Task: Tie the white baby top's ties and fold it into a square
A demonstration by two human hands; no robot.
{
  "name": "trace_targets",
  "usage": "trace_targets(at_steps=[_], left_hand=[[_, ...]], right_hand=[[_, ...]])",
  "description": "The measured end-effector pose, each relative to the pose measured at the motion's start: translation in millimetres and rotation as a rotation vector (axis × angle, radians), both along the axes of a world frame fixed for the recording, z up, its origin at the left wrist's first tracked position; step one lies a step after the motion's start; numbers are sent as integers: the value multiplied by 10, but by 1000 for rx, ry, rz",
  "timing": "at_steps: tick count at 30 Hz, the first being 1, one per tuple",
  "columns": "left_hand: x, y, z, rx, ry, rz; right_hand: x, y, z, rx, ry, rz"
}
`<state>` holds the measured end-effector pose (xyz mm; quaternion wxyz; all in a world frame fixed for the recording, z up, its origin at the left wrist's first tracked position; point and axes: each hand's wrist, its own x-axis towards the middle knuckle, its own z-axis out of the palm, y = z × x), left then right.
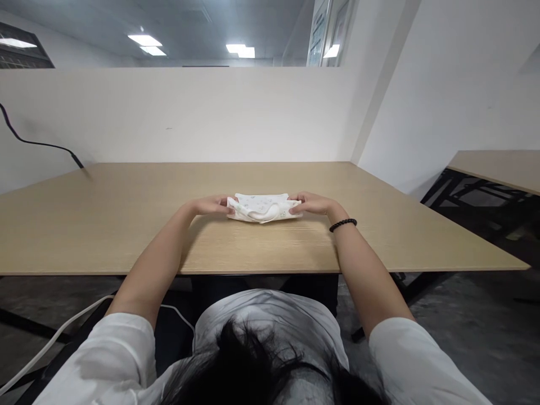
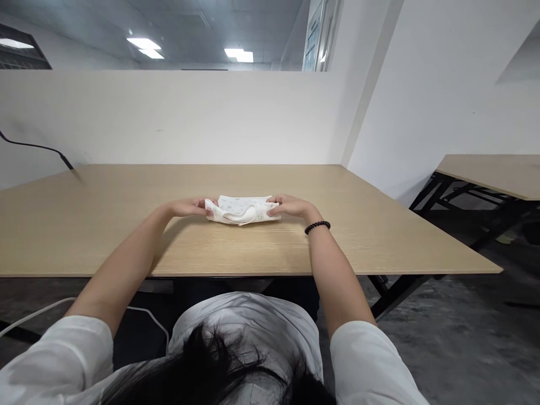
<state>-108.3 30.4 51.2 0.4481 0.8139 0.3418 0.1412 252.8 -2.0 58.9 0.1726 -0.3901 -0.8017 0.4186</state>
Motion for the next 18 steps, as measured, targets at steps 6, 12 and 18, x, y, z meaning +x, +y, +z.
trace_targets(at_steps=[6, 12, 18], left_hand=[[-6, 103, -108, -144, -346, 190], [48, 251, -310, -188, -395, 407], [125, 300, -421, -230, -442, 492]], right_hand=[[-14, 72, -123, -176, 437, -210], [-82, 242, -313, -150, 615, -395], [-107, 260, -444, -172, 556, -473]])
